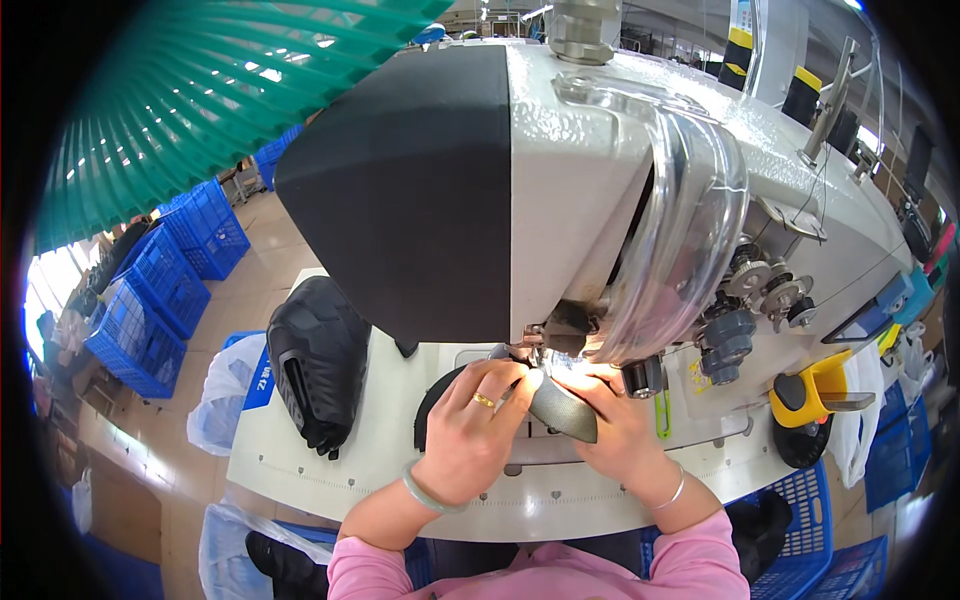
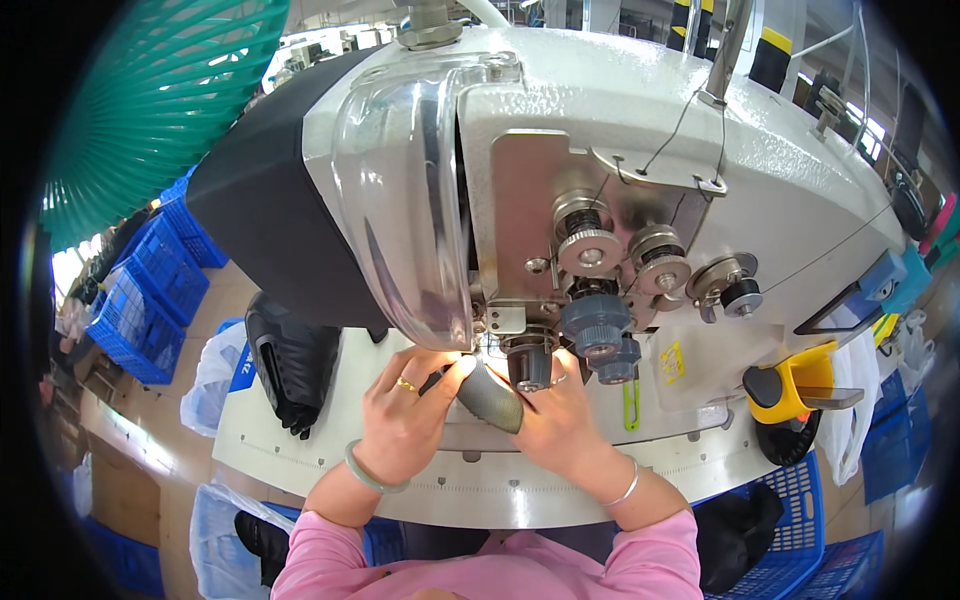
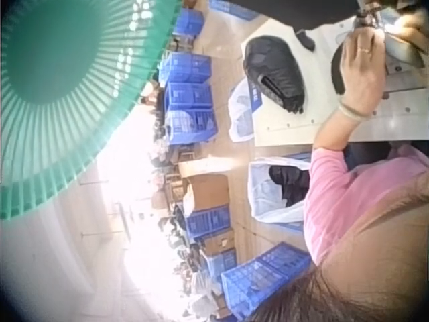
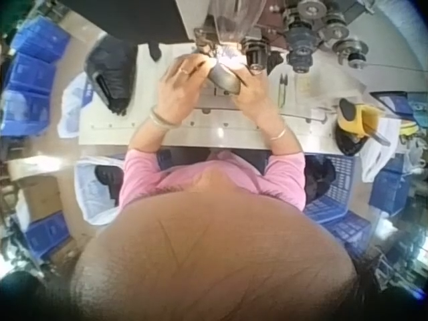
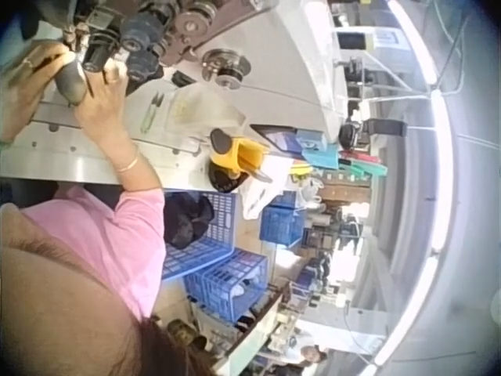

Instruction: Stitching or sewing components of a shoe upper using an industrial sewing machine.

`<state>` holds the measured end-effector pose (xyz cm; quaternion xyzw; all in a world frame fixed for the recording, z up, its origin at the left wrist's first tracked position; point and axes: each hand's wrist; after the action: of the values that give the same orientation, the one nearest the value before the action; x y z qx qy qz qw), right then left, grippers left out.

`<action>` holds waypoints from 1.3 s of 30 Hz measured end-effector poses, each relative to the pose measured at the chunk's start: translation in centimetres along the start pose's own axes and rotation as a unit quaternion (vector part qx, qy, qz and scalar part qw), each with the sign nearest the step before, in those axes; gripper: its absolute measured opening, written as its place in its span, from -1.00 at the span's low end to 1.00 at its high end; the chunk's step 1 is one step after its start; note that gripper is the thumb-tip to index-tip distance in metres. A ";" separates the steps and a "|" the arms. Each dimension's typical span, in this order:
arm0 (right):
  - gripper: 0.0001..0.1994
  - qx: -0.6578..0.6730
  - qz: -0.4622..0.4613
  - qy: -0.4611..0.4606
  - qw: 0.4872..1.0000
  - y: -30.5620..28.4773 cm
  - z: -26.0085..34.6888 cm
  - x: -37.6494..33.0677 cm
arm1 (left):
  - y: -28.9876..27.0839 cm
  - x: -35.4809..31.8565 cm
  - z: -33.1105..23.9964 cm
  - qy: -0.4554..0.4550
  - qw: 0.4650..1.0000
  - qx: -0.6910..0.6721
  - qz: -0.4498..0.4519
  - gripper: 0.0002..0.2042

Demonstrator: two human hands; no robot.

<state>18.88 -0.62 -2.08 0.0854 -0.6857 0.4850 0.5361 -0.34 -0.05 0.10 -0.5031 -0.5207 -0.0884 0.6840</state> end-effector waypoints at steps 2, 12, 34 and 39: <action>-0.52 -0.005 -0.013 0.020 1.000 0.3 0.5 -0.1 | -0.1 -0.1 0.1 0.002 1.000 0.005 0.010 -0.65; -0.53 -0.032 0.035 0.055 0.997 0.2 1.4 -0.1 | 0.4 0.7 1.3 -0.110 0.987 -0.108 -0.043 -0.81; -0.55 0.019 0.023 0.078 0.997 -0.2 0.8 -0.5 | -0.1 0.5 0.3 0.015 1.000 -0.011 -0.004 -0.68; -0.57 -0.010 0.011 0.067 0.998 -0.1 1.0 -0.3 | -0.4 0.7 0.5 0.013 1.000 -0.013 0.016 -0.66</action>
<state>18.38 -1.54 -2.21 0.0402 -0.6535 0.4888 0.5765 -0.59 0.48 0.86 -0.5189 -0.5025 -0.0909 0.6855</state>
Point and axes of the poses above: each hand's wrist, its own x-axis towards the middle knuckle, its own y-axis out of the palm, z = x × y, and after that the axes turned 1 degree about -x, right-handed
